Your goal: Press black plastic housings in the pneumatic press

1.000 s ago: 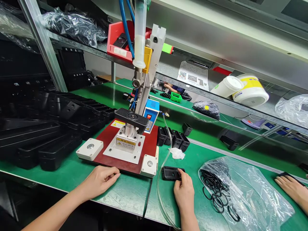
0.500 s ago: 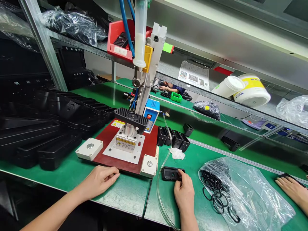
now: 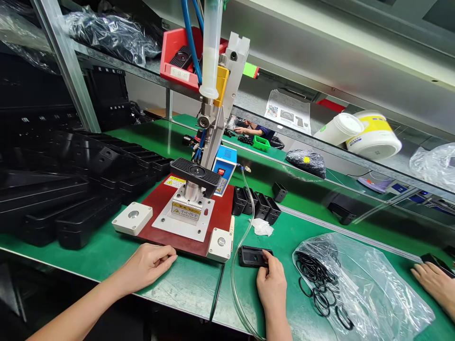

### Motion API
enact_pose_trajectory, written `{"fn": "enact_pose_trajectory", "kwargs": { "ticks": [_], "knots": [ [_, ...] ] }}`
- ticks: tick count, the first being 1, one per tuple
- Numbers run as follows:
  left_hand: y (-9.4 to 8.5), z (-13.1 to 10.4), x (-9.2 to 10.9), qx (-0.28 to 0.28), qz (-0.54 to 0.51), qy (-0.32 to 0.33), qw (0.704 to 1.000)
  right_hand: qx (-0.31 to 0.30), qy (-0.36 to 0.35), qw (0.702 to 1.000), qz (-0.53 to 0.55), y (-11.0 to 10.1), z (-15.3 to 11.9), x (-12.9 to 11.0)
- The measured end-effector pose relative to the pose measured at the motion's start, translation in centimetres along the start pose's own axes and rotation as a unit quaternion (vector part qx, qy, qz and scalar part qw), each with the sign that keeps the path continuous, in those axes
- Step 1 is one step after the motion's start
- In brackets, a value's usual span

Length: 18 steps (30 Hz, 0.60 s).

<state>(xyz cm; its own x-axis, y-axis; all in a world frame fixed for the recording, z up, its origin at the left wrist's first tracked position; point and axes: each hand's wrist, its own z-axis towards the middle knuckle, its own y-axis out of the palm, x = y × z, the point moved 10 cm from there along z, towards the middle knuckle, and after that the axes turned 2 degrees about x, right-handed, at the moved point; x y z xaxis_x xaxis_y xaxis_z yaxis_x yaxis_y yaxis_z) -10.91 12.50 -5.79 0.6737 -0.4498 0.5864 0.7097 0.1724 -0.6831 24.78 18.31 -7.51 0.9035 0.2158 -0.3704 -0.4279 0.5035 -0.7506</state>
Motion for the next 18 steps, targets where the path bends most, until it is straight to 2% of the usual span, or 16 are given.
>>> {"fn": "enact_pose_trajectory", "kwargs": {
  "ticks": [18],
  "knots": [
    [0.33, -0.23, -0.33, -0.007, 0.005, -0.009, 1.0, -0.002, -0.001, 1.0, -0.002, -0.1, -0.01, 0.07]
  ]
}}
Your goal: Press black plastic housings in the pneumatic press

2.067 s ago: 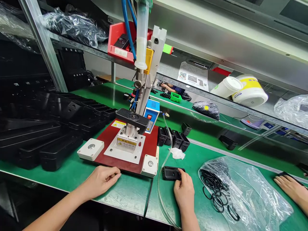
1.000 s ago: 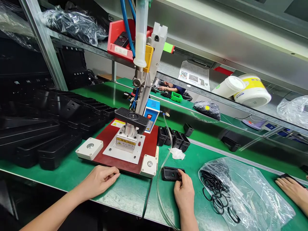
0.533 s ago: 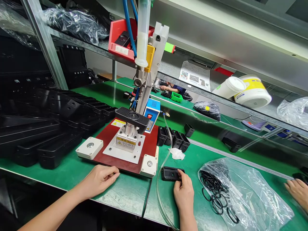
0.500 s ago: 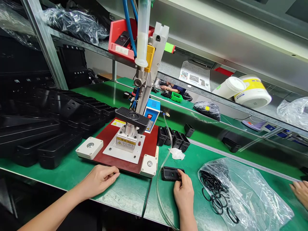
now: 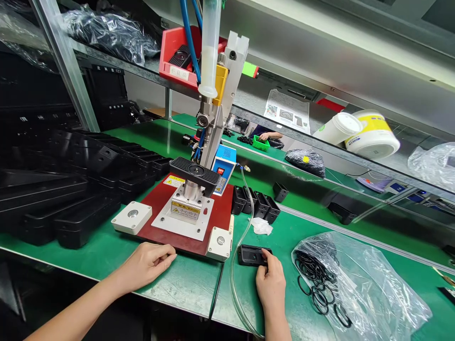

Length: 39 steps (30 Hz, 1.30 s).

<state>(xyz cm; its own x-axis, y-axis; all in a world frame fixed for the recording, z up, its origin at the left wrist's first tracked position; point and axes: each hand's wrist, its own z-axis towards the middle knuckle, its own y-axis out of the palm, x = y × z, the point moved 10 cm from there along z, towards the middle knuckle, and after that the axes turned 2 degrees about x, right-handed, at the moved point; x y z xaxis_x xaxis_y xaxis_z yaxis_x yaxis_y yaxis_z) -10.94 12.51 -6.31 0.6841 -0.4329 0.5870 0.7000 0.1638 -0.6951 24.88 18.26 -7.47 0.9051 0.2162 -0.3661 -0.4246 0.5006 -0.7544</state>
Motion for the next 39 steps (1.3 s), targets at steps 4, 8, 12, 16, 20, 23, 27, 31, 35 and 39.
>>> {"fn": "enact_pose_trajectory", "kwargs": {
  "ticks": [4, 8, 12, 16, 20, 23, 27, 31, 35, 39],
  "knots": [
    [-0.03, 0.0, 0.09, 0.002, 0.005, 0.005, 1.0, 0.001, 0.003, 1.0, 0.001, -0.05, 0.02, -0.13],
    [-0.16, 0.03, 0.25, 0.004, 0.0, 0.008, 1.0, 0.001, 0.007, 1.0, 0.006, -0.06, 0.06, -0.25],
    [-0.11, 0.06, 0.15, 0.004, -0.001, 0.008, 1.0, 0.001, 0.011, 1.0, 0.01, -0.12, 0.07, -0.26],
    [-0.02, 0.04, 0.1, 0.002, 0.002, 0.009, 1.0, 0.002, 0.007, 1.0, 0.008, -0.17, 0.04, -0.24],
    [-0.2, 0.1, 0.28, 0.007, 0.003, 0.012, 1.0, -0.002, 0.003, 1.0, 0.001, -0.03, 0.03, -0.2],
    [-0.31, 0.15, 0.39, 0.008, -0.001, 0.013, 1.0, 0.0, 0.001, 1.0, 0.001, 0.0, 0.06, -0.19],
    [-0.28, 0.13, 0.35, 0.006, -0.003, 0.013, 1.0, 0.0, 0.001, 1.0, 0.006, 0.03, 0.05, -0.11],
    [-0.26, 0.08, 0.3, 0.009, 0.001, 0.014, 1.0, 0.0, 0.003, 1.0, 0.008, 0.08, 0.0, -0.06],
    [-0.24, 0.09, 0.35, 0.008, -0.002, 0.013, 1.0, -0.002, 0.001, 1.0, 0.008, 0.12, -0.01, -0.07],
    [-0.16, 0.1, 0.28, 0.005, 0.0, 0.01, 1.0, -0.001, 0.001, 1.0, 0.008, 0.07, 0.0, -0.03]
  ]
}}
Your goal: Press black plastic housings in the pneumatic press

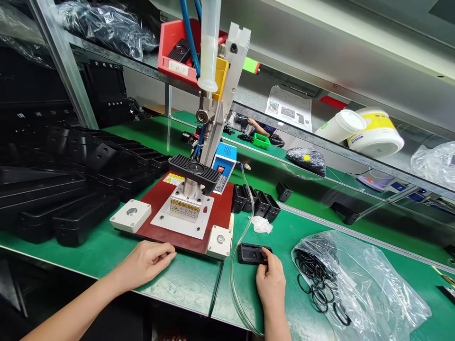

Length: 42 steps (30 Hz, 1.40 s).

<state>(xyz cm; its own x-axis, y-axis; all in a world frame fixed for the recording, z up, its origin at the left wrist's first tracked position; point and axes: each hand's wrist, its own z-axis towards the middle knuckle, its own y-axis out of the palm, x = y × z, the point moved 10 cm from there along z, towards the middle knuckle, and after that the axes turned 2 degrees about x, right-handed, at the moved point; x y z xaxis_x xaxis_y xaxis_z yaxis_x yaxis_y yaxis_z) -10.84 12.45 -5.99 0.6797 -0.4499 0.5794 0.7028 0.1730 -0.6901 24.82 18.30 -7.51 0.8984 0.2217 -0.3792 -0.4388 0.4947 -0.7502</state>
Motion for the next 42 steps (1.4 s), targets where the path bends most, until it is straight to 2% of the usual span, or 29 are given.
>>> {"fn": "enact_pose_trajectory", "kwargs": {
  "ticks": [23, 27, 30, 32, 34, 42],
  "knots": [
    [-0.4, 0.1, 0.3, 0.01, -0.001, 0.011, 1.0, 0.007, 0.002, 1.0, 0.009, -0.5, -0.1, -0.7],
    [-0.3, 0.1, 0.3, 0.004, -0.001, 0.006, 1.0, 0.032, -0.011, 0.999, -0.02, -1.3, -0.1, -1.4],
    [-0.2, 0.0, 0.2, 0.001, 0.0, 0.001, 1.0, -0.017, -0.031, 0.997, -0.072, -0.4, 0.0, -2.0],
    [-0.2, -0.1, 0.1, 0.0, 0.001, -0.001, 1.0, -0.068, -0.028, 0.993, -0.097, 0.5, 0.0, -2.0],
    [-0.1, -0.1, 0.0, -0.004, -0.001, -0.003, 1.0, -0.09, -0.021, 0.99, -0.11, 0.7, 0.0, -2.1],
    [0.1, -0.1, -0.3, -0.021, 0.0, -0.012, 1.0, -0.042, -0.023, 0.995, -0.092, -0.6, 0.0, -3.0]
  ]
}}
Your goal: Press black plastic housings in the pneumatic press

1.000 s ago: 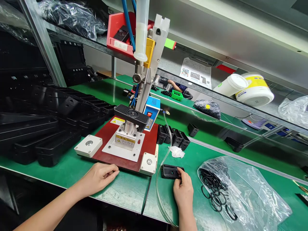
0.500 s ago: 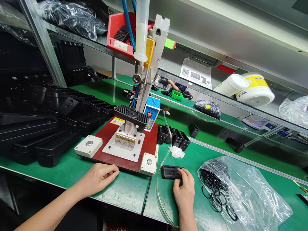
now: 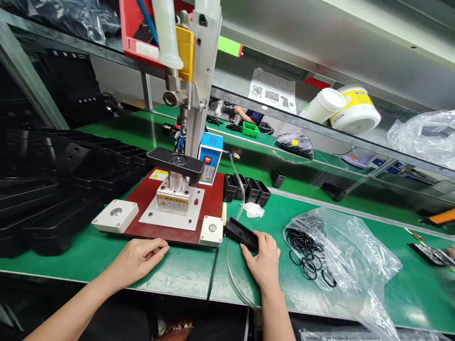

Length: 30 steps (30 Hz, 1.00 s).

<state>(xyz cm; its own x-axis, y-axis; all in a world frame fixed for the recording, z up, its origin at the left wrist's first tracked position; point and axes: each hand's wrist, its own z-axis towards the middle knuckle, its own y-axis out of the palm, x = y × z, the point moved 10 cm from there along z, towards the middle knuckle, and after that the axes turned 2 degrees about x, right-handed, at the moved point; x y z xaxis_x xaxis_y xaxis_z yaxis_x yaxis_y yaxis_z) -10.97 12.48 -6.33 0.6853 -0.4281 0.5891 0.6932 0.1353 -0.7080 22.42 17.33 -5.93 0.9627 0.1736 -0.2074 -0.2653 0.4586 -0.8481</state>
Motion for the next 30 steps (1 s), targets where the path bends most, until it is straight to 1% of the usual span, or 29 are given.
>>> {"fn": "enact_pose_trajectory", "kwargs": {
  "ticks": [5, 7, 9, 13, 15, 17, 19, 21, 23, 24, 26, 27, 29, 30],
  "knots": [
    [-0.2, 0.1, 0.3, 0.005, -0.002, 0.006, 1.0, -0.023, -0.014, 0.998, 0.06, 0.7, -0.2, -0.3],
    [-0.2, 0.1, 0.4, 0.008, 0.001, 0.008, 1.0, -0.02, -0.008, 0.996, 0.082, 0.7, -0.2, -0.2],
    [-0.2, 0.0, 0.3, 0.009, 0.006, 0.009, 1.0, -0.01, 0.017, 0.994, 0.106, 0.4, -0.2, 0.1],
    [-0.1, 0.0, 0.3, 0.013, 0.015, 0.014, 1.0, 0.015, 0.093, 0.986, 0.137, -0.5, -0.3, 1.4],
    [-0.2, 0.0, 0.4, 0.019, 0.019, 0.023, 0.999, 0.016, 0.12, 0.982, 0.145, -0.5, -0.4, 2.0],
    [-0.4, 0.0, 0.9, 0.028, 0.024, 0.036, 0.999, 0.005, 0.131, 0.981, 0.144, -0.1, -0.5, 2.3],
    [-0.9, 0.1, 1.6, 0.05, 0.025, 0.059, 0.997, -0.004, 0.127, 0.983, 0.134, 0.5, -0.4, 2.5],
    [-2.2, -0.2, 2.6, 0.107, 0.024, 0.093, 0.99, -0.001, 0.111, 0.986, 0.124, 0.8, -0.3, 2.3],
    [-4.3, -1.0, 3.3, 0.203, 0.044, 0.116, 0.971, 0.007, 0.092, 0.988, 0.124, 0.9, -0.2, 2.0],
    [-5.5, -1.7, 3.5, 0.259, 0.064, 0.119, 0.956, 0.011, 0.086, 0.988, 0.127, 0.9, -0.1, 1.9],
    [-7.6, -3.2, 3.5, 0.361, 0.125, 0.109, 0.918, 0.013, 0.094, 0.986, 0.139, 0.7, -0.2, 2.2],
    [-8.5, -3.9, 3.4, 0.402, 0.161, 0.096, 0.896, 0.014, 0.107, 0.983, 0.148, 0.6, -0.2, 2.5],
    [-9.9, -4.8, 2.7, 0.452, 0.231, 0.059, 0.86, 0.023, 0.129, 0.975, 0.178, 0.0, -0.4, 2.9],
    [-10.3, -5.0, 2.1, 0.458, 0.26, 0.036, 0.849, 0.031, 0.129, 0.971, 0.198, -0.5, -0.5, 2.7]
  ]
}}
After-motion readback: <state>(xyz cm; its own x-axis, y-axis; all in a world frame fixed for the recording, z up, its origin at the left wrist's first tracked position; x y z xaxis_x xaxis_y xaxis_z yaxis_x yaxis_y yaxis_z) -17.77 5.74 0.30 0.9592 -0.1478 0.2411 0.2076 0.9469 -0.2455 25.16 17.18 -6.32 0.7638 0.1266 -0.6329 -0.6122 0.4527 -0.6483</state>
